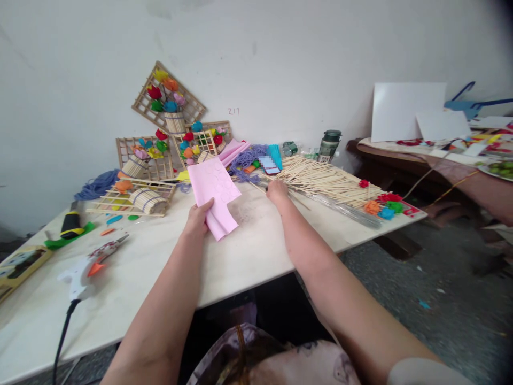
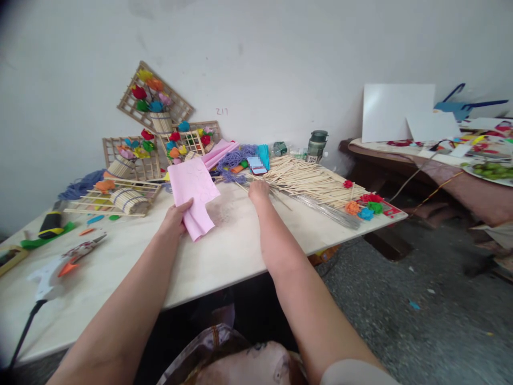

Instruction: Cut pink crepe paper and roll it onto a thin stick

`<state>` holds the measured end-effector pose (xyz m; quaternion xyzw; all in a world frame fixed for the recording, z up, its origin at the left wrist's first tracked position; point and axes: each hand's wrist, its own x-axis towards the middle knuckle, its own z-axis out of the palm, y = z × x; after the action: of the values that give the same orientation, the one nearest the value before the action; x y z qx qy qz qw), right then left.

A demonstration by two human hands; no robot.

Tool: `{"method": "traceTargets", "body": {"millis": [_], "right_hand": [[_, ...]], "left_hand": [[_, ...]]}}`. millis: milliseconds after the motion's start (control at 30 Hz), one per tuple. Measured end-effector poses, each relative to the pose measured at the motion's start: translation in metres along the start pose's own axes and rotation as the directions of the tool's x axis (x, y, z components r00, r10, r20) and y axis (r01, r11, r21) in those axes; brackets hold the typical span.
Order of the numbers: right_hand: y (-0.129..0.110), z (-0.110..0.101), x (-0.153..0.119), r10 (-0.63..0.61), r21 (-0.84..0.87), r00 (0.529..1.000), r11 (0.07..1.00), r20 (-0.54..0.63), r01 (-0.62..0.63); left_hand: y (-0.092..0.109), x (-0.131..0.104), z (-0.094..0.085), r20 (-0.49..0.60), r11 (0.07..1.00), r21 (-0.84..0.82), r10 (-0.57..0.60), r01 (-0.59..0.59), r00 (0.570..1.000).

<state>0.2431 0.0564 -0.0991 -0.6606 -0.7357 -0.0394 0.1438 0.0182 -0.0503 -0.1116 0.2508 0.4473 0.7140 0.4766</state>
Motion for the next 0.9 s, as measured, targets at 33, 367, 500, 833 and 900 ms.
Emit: {"method": "traceTargets", "body": {"millis": [33,367,500,833,900], "right_hand": [[0.001,0.001,0.0,-0.001,0.005,1.0,1.0,0.001,0.001],[0.001,0.006,0.0,-0.025,-0.019,0.999,1.0,-0.032,0.024],[-0.002,0.009,0.004,-0.06,-0.029,0.997,0.998,-0.057,0.058],[-0.013,0.005,0.003,-0.097,-0.062,0.979,0.994,-0.177,0.087],[-0.014,0.005,0.002,-0.113,-0.068,0.977,0.992,-0.182,0.102]], "left_hand": [[0.0,0.0,0.0,-0.002,1.0,-0.002,-0.001,0.001,1.0],[0.0,0.001,-0.001,-0.004,1.0,0.001,-0.009,0.009,1.0],[-0.001,0.0,-0.002,0.008,1.0,0.0,-0.004,0.004,1.0],[-0.001,0.001,-0.003,0.008,1.0,-0.007,-0.007,0.007,1.0],[0.0,0.001,-0.002,0.009,1.0,-0.002,-0.008,0.008,1.0]]}}
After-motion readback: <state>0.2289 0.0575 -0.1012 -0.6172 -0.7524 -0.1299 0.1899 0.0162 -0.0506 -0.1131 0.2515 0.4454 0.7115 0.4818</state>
